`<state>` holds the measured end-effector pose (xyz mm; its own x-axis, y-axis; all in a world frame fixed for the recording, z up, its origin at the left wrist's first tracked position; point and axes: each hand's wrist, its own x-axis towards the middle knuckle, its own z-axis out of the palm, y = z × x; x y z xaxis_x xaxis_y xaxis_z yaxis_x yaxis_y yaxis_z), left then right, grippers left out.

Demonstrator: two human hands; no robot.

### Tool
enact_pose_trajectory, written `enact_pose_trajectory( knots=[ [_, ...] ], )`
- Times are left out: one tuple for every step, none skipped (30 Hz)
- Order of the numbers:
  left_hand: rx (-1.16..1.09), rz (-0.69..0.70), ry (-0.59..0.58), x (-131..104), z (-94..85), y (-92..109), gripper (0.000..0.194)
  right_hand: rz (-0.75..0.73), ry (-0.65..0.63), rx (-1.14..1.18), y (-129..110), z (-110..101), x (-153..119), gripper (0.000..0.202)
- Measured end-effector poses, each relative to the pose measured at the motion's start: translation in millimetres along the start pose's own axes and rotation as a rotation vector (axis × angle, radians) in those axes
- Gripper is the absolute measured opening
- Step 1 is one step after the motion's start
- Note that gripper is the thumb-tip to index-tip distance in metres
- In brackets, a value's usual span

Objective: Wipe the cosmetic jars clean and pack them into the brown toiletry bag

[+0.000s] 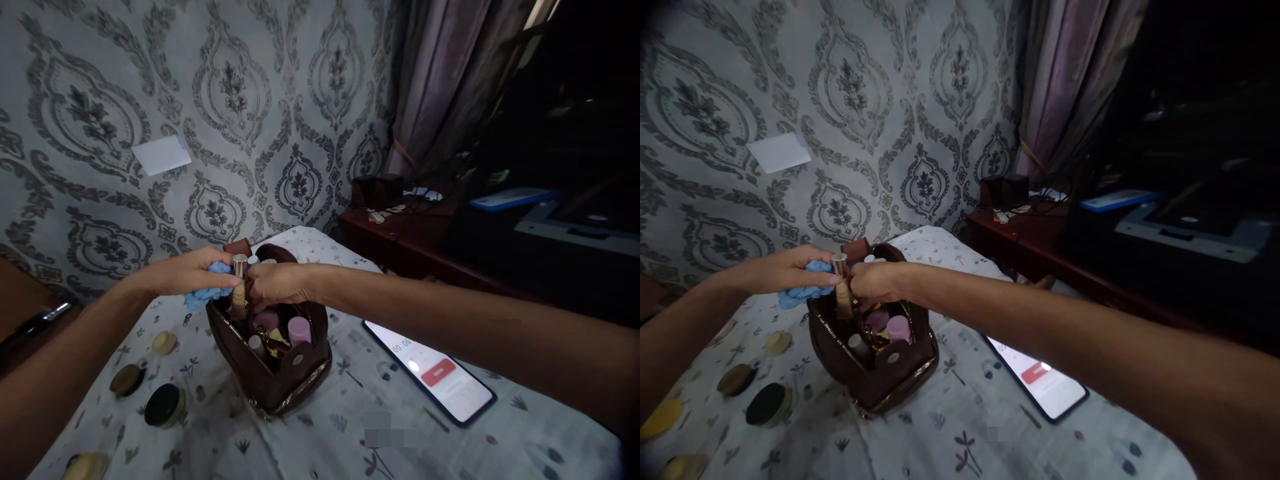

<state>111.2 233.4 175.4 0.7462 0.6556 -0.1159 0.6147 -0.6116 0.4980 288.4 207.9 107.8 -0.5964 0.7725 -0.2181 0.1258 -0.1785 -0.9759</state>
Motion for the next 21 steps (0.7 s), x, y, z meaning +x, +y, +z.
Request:
enact_pose_trajectory(
  knots=[
    [-0.016, -0.014, -0.006, 0.8, 0.5, -1.0, 0.042, -0.017, -0.013, 0.008, 1.3, -1.1, -2.0, 0.024],
    [-0.035, -0.031, -0.019, 1.5, 1.1, -1.8, 0.042, -0.033, -0.02, 0.011, 2.7, -2.6, -3.6, 0.023],
    [-0.054, -0.043, -0.012, 2.1, 2.0, -2.3, 0.042, -0.045, -0.024, 0.008, 4.1, -4.3, -4.9, 0.023],
    [-0.076, -0.054, 0.01, 2.5, 3.1, -2.8, 0.041, -0.059, -0.026, 0.007, 5.3, -5.9, -5.9, 0.023],
    [-0.102, -0.068, 0.036, 2.7, 4.5, -3.1, 0.042, -0.074, -0.027, 0.007, 6.3, -7.2, -6.8, 0.023],
    [-0.132, -0.085, 0.067, 2.7, 6.2, -3.2, 0.042, -0.09, -0.03, 0.015, 6.8, -8.0, -7.5, 0.023],
    [-0.164, -0.104, 0.1, 2.7, 8.0, -3.1, 0.043, -0.105, -0.033, 0.03, 6.8, -8.3, -8.3, 0.024],
    [-0.197, -0.121, 0.134, 2.6, 9.8, -2.8, 0.044, -0.122, -0.027, 0.052, 6.4, -8.2, -9.2, 0.023],
    [-0.228, -0.132, 0.168, 2.5, 11.5, -2.0, 0.045, -0.138, -0.011, 0.077, 5.6, -7.8, -10.2, 0.023],
    [-0.256, -0.137, 0.203, 2.5, 12.9, -1.0, 0.047, -0.15, 0.014, 0.101, 4.5, -7.2, -11.5, 0.022],
    [-0.279, -0.134, 0.245, 2.5, 13.9, 0.3, 0.049, -0.16, 0.043, 0.122, 3.1, -6.8, -13.0, 0.023],
    [-0.296, -0.126, 0.29, 2.4, 14.5, 1.7, 0.051, -0.176, 0.074, 0.141, 1.5, -6.7, -14.8, 0.024],
    [-0.301, -0.116, 0.342, 2.1, 14.8, 3.1, 0.053, -0.196, 0.1, 0.156, -0.1, -7.1, -17.1, 0.025],
    [-0.29, -0.105, 0.396, 1.6, 14.8, 4.3, 0.055, -0.219, 0.117, 0.169, -1.6, -8.1, -19.9, 0.025],
    [-0.258, -0.096, 0.442, 0.7, 14.8, 5.0, 0.055, -0.244, 0.13, 0.181, -3.0, -9.8, -23.1, 0.023],
    [-0.21, -0.087, 0.472, -0.6, 14.9, 5.3, 0.053, -0.27, 0.141, 0.189, -4.1, -12.1, -26.8, 0.021],
    [-0.152, -0.079, 0.485, -2.2, 15.3, 5.0, 0.05, -0.291, 0.15, 0.192, -4.9, -14.8, -31.0, 0.019],
    [-0.093, -0.069, 0.481, -4.0, 16.2, 4.4, 0.046, -0.307, 0.156, 0.189, -5.3, -17.8, -35.6, 0.017],
    [-0.041, -0.058, 0.47, -6.0, 17.5, 3.4, 0.043, -0.319, 0.162, 0.182, -5.4, -20.8, -40.4, 0.016],
    [0.001, -0.045, 0.459, -7.9, 19.1, 2.5, 0.042, -0.326, 0.169, 0.173, -5.1, -23.7, -45.4, 0.016],
    [0.038, -0.03, 0.452, -9.8, 20.8, 1.9, 0.04, -0.333, 0.176, 0.161, -4.6, -26.3, -50.3, 0.016]
  ],
)
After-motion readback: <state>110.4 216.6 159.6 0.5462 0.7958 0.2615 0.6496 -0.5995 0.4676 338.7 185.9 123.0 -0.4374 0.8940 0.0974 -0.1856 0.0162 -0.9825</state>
